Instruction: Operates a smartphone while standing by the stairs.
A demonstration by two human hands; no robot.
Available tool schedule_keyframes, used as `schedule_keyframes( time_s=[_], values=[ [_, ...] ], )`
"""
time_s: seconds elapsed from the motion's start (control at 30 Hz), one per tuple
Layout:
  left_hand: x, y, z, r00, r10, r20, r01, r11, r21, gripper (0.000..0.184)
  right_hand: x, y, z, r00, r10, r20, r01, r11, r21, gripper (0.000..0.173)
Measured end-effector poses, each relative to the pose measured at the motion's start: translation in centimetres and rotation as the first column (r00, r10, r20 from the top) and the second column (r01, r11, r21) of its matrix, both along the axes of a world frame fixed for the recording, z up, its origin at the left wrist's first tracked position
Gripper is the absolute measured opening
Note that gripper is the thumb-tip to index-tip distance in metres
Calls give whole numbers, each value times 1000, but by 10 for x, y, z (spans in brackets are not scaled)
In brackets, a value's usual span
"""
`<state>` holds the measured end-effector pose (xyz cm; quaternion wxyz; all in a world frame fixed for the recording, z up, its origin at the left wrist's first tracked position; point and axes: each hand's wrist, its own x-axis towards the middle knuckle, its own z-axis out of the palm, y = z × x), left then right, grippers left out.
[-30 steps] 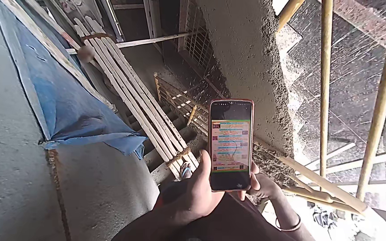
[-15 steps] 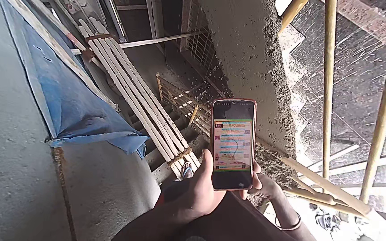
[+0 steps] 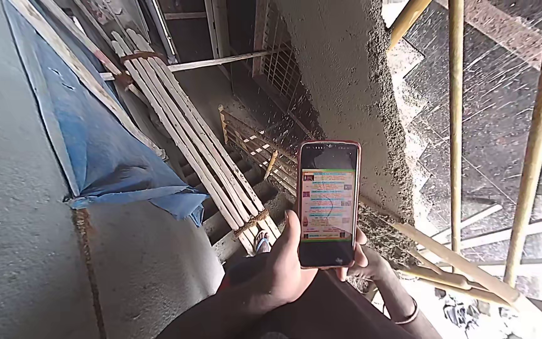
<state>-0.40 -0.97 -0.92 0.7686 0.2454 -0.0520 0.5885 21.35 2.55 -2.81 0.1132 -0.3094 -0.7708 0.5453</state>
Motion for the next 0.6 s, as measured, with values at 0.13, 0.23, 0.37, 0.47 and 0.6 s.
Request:
schedule_keyframes(
  time_s=[0.13,0.23,0.37,0.47,0.6],
  values=[
    [1,0,1,1000,-3,8,3,1000,0,83,9,7,-9,1000,3,3,-3,1000,-17,42],
    [1,0,1,1000,-14,15,14,1000,7,84,23,16,-12,991,82,103,-75,995,-66,49],
    [2,0,3,1000,-21,17,21,1000,12,83,10,11,19,957,43,285,-3,990,-139,65],
    [2,1,1,1000,-14,14,14,1000,9,84,21,11,-15,996,67,-51,-73,991,-111,73],
    [2,1,1,1000,-16,10,16,1000,0,83,16,11,-20,991,62,-120,-75,991,-111,55]
  ],
)
